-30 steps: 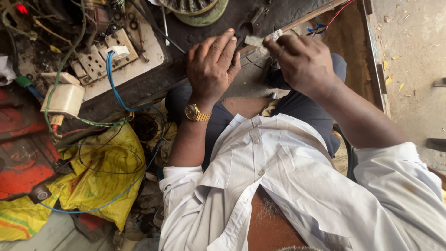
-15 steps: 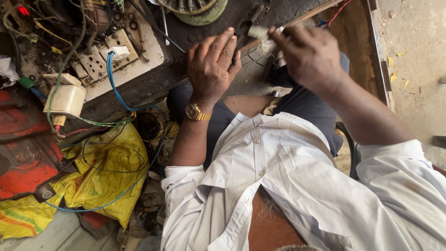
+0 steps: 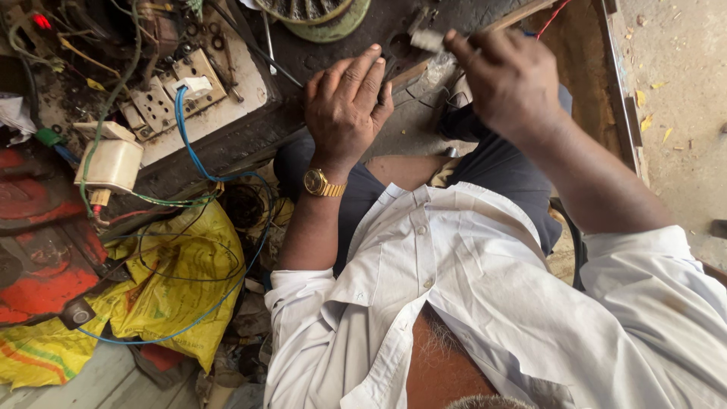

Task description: The person sits on a chair and uses a red-handled screwdriver to work on a circular metal component held on their lap, prying and turning it. They then set the component on the workbench, handle small parts, and file or scrape a small piece by hand.

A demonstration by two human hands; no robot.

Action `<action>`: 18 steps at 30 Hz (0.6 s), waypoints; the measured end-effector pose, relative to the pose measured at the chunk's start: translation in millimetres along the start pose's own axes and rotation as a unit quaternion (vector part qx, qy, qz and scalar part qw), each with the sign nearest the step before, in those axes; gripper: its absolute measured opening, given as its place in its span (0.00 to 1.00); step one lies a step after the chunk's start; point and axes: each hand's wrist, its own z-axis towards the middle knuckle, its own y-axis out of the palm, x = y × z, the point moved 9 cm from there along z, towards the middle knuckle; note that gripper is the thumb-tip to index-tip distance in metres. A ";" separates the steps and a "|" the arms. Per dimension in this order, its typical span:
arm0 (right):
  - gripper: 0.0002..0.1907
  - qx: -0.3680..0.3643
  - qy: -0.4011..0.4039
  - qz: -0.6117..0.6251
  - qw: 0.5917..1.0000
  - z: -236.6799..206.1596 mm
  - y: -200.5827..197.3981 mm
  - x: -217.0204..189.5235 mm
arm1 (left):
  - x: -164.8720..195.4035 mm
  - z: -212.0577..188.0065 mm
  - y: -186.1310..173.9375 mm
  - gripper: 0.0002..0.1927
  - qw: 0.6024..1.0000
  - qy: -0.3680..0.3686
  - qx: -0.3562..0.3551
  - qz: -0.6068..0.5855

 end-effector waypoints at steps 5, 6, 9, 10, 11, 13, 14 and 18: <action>0.22 0.012 -0.037 -0.015 0.999 2.1 -4.4 -6.7 | -0.8 -0.3 0.6 0.14 1.000 -0.002 -0.003 -0.001; 0.21 0.008 -0.026 -0.017 0.999 2.9 -3.3 -4.3 | -0.7 -0.1 0.3 0.14 1.000 0.000 -0.001 -0.003; 0.19 -0.007 -0.005 -0.013 1.000 3.1 0.1 0.6 | -0.9 -0.3 0.8 0.14 1.000 -0.002 -0.002 -0.008; 0.20 -0.006 -0.005 -0.010 1.000 3.0 0.5 0.8 | -1.2 -0.2 0.8 0.14 1.000 -0.003 -0.002 -0.008; 0.20 -0.005 -0.004 -0.010 1.000 2.9 0.4 1.4 | -1.1 0.0 0.4 0.14 1.000 -0.002 0.000 -0.009; 0.22 -0.008 -0.014 -0.033 0.999 2.7 1.3 0.3 | -1.3 0.3 -0.4 0.14 1.000 -0.002 0.002 -0.009; 0.23 -0.010 -0.020 -0.043 0.999 2.8 1.7 -0.4 | -1.6 0.4 -0.7 0.14 1.000 -0.004 0.002 -0.008; 0.21 -0.013 0.018 0.006 1.000 3.2 1.7 6.0 | -1.1 0.8 -1.1 0.14 1.000 -0.002 -0.003 -0.009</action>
